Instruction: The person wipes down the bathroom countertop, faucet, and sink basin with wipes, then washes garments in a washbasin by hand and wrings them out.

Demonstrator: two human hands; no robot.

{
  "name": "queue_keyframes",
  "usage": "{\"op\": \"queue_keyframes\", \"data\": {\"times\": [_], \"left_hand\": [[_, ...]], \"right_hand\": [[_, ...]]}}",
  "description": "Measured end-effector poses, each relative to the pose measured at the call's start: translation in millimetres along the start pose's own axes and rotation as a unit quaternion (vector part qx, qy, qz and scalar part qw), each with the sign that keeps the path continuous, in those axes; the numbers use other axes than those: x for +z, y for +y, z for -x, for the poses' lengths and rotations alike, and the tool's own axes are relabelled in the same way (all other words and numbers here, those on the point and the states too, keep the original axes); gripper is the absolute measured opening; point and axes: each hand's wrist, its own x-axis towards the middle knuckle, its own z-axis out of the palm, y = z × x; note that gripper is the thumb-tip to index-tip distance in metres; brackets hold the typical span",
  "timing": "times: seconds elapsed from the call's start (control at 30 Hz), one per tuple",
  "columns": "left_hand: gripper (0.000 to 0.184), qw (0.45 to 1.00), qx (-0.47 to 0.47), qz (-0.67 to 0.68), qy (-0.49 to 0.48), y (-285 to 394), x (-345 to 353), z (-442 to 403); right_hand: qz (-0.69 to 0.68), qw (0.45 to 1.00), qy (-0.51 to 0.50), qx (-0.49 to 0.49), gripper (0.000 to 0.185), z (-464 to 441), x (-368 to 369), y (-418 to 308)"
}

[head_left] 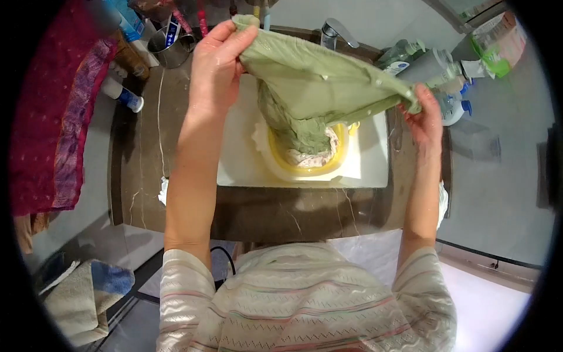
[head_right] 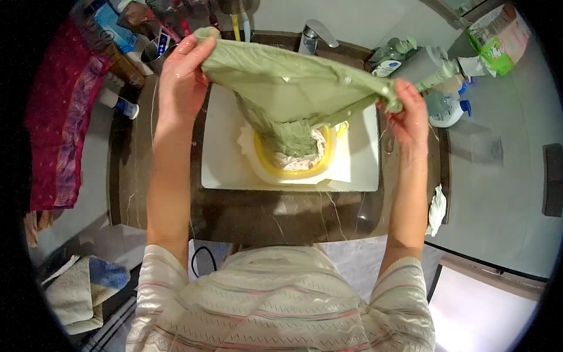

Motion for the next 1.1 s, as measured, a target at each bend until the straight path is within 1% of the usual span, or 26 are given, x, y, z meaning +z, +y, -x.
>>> {"op": "queue_keyframes", "data": {"times": [0.07,0.1,0.2,0.23,0.27,0.3,0.33,0.37,0.4,0.43,0.5,0.53,0.57,0.63,0.67,0.7,0.73,0.77,0.83,0.87,0.9,0.93,0.97,1.03,1.07,1.1], "left_hand": [[0.019,1.000,0.018,0.015,-0.005,5,1,-1],[0.016,1.000,0.023,0.005,-0.002,6,2,-2],[0.014,1.000,-0.022,-0.013,-0.007,4,6,4],[0.013,0.996,-0.054,-0.065,-0.005,-4,5,8],[0.015,0.984,-0.076,-0.153,-0.044,-26,-6,10],[0.022,0.922,-0.069,-0.374,-0.072,-52,-13,11],[0.025,0.804,-0.078,-0.575,-0.132,-75,-18,20],[0.028,0.639,-0.079,-0.743,-0.184,-90,-16,29],[0.031,0.653,-0.142,-0.715,-0.205,-96,-5,39],[0.034,0.663,-0.206,-0.683,-0.226,-103,7,50],[0.034,0.705,-0.150,-0.601,-0.345,-142,8,72],[0.038,0.752,-0.142,-0.570,-0.298,-164,9,78],[0.042,0.796,-0.132,-0.536,-0.248,-185,8,83],[0.045,0.853,-0.162,-0.430,-0.250,-223,6,75],[0.047,0.876,-0.175,-0.374,-0.248,-241,5,70],[0.050,0.920,-0.082,-0.306,-0.230,-260,5,71],[0.051,0.934,-0.110,-0.286,-0.184,-273,10,67],[0.051,0.944,-0.139,-0.265,-0.138,-285,17,62],[0.048,0.962,-0.152,-0.209,-0.089,-281,20,62],[0.042,0.949,-0.196,-0.206,-0.132,-271,12,63],[0.036,0.933,-0.240,-0.203,-0.174,-237,9,60],[0.031,0.930,-0.331,-0.068,-0.147,-213,13,56],[0.026,0.902,-0.416,0.059,-0.097,-188,18,52],[0.026,0.899,-0.418,0.112,-0.068,-179,10,39],[0.025,0.895,-0.420,0.139,-0.054,-173,7,34],[0.018,0.901,-0.410,0.129,-0.063,-148,15,32]], "right_hand": [[-0.005,0.999,-0.051,-0.016,0.019,-4,-6,-27],[-0.054,0.997,0.025,-0.043,0.022,2,9,-35],[-0.137,0.988,-0.004,-0.072,0.023,-3,14,-45],[-0.146,0.989,-0.003,-0.032,0.024,-2,18,-39],[-0.119,0.992,-0.036,0.018,0.023,-5,17,-29],[-0.062,0.998,0.002,0.004,0.022,-1,39,-18],[-0.054,0.997,-0.034,0.041,0.021,-4,48,-1],[-0.028,0.998,-0.032,0.047,0.019,1,66,13],[-0.057,0.993,-0.056,0.083,0.018,-6,71,36],[-0.073,0.991,-0.061,0.096,0.017,-3,85,50],[-0.107,0.980,-0.095,0.137,0.017,-3,98,70],[-0.127,0.973,-0.120,0.149,0.018,-3,104,76],[-0.131,0.972,-0.123,0.148,0.019,-1,111,76],[-0.137,0.971,-0.131,0.148,0.021,2,126,69],[-0.131,0.966,-0.167,0.146,0.023,3,132,70],[-0.126,0.961,-0.202,0.143,0.025,4,137,70],[-0.120,0.954,-0.236,0.140,0.027,4,138,70],[-0.103,0.939,-0.299,0.133,0.037,0,136,73],[0.037,0.948,-0.306,0.078,0.042,-4,119,77],[0.107,0.945,-0.306,0.050,0.045,-8,105,82],[0.251,0.920,-0.301,-0.008,0.051,-19,77,97],[0.300,0.903,-0.306,-0.035,0.049,-21,47,113],[0.348,0.882,-0.311,-0.062,0.047,-22,22,128],[0.379,0.855,-0.334,0.115,0.040,-14,-10,153],[0.346,0.869,-0.315,0.159,0.038,-13,-20,156],[0.311,0.880,-0.296,0.203,0.036,-13,-28,159]]}}
